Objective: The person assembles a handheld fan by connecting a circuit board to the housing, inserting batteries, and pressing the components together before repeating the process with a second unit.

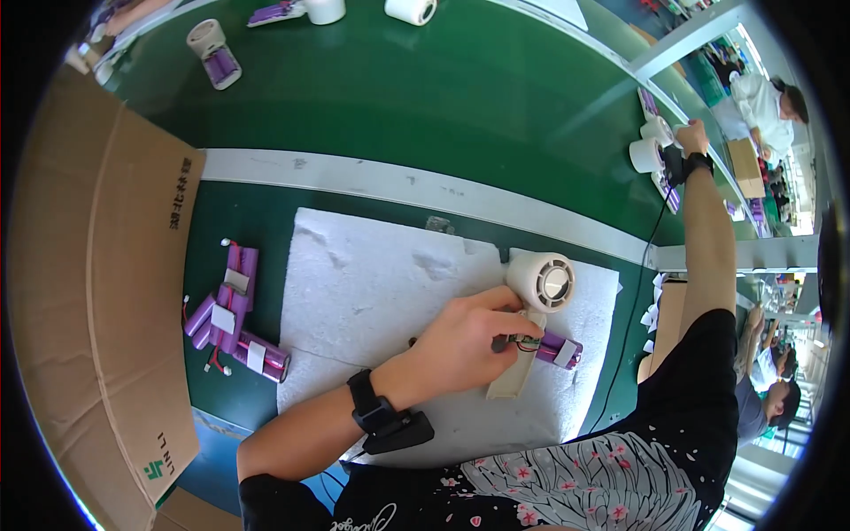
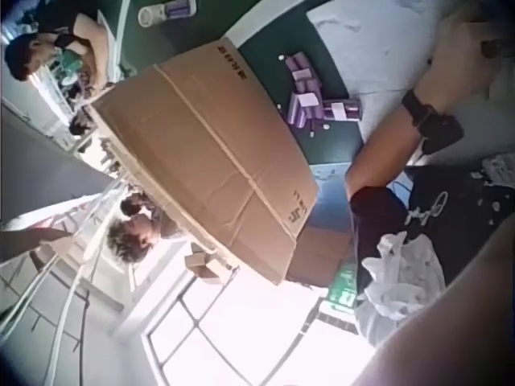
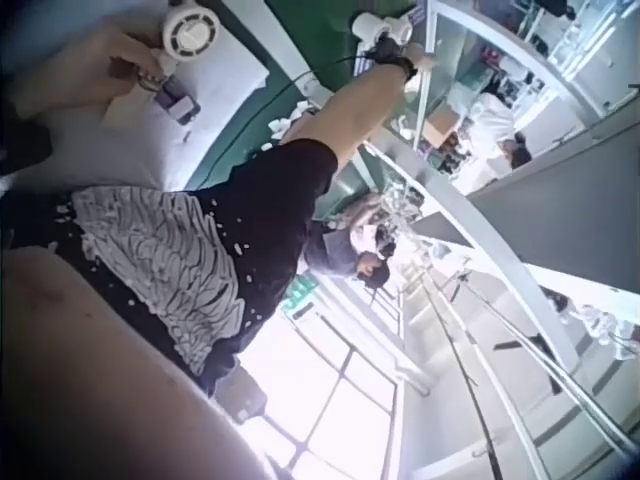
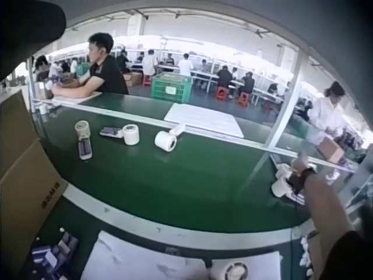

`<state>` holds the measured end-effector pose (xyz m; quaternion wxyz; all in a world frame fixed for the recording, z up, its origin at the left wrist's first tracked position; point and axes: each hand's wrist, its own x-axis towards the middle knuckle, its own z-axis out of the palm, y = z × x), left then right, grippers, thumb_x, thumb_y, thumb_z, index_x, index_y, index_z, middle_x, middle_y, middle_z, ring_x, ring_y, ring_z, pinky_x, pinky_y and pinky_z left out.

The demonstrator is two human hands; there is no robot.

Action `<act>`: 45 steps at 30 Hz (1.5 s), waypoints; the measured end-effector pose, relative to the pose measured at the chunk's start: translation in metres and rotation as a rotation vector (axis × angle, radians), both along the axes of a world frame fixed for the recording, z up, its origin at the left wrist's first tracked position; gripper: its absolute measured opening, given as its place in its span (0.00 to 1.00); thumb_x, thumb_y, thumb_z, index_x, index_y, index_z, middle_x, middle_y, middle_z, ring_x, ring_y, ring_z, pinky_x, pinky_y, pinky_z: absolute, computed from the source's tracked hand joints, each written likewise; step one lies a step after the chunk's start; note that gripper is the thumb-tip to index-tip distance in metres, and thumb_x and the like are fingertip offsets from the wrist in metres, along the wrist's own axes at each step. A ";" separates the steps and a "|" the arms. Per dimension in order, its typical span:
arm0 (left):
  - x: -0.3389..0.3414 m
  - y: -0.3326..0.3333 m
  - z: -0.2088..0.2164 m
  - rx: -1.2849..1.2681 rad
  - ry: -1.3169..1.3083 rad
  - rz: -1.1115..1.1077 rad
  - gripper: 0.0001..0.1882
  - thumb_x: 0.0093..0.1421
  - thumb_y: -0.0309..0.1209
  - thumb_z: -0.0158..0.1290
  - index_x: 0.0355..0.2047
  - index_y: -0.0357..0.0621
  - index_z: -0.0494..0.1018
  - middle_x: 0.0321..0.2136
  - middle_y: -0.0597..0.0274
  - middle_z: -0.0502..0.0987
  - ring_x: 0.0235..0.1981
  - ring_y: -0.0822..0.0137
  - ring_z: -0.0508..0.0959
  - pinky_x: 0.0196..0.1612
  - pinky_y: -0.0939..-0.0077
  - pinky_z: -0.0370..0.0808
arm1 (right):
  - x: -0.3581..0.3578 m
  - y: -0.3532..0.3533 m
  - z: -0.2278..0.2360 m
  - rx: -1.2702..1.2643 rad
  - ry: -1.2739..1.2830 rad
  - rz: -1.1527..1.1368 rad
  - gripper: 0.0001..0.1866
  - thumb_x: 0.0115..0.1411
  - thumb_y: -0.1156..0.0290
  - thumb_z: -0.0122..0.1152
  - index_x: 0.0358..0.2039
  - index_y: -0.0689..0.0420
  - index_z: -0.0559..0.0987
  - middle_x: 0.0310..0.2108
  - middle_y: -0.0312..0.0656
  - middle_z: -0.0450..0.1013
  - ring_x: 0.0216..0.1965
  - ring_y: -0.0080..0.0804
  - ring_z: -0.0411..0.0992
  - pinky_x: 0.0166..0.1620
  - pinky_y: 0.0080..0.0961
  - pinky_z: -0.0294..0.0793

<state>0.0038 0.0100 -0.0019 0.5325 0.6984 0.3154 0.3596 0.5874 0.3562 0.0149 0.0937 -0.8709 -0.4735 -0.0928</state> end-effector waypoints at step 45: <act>0.003 0.003 -0.010 0.082 -0.040 0.029 0.17 0.45 0.18 0.56 0.36 0.44 0.81 0.29 0.58 0.77 0.25 0.67 0.76 0.30 0.75 0.74 | -0.352 -0.149 0.089 -0.106 -0.090 0.895 0.29 0.55 0.45 0.58 0.39 0.62 0.79 0.37 0.56 0.77 0.43 0.54 0.75 0.48 0.41 0.73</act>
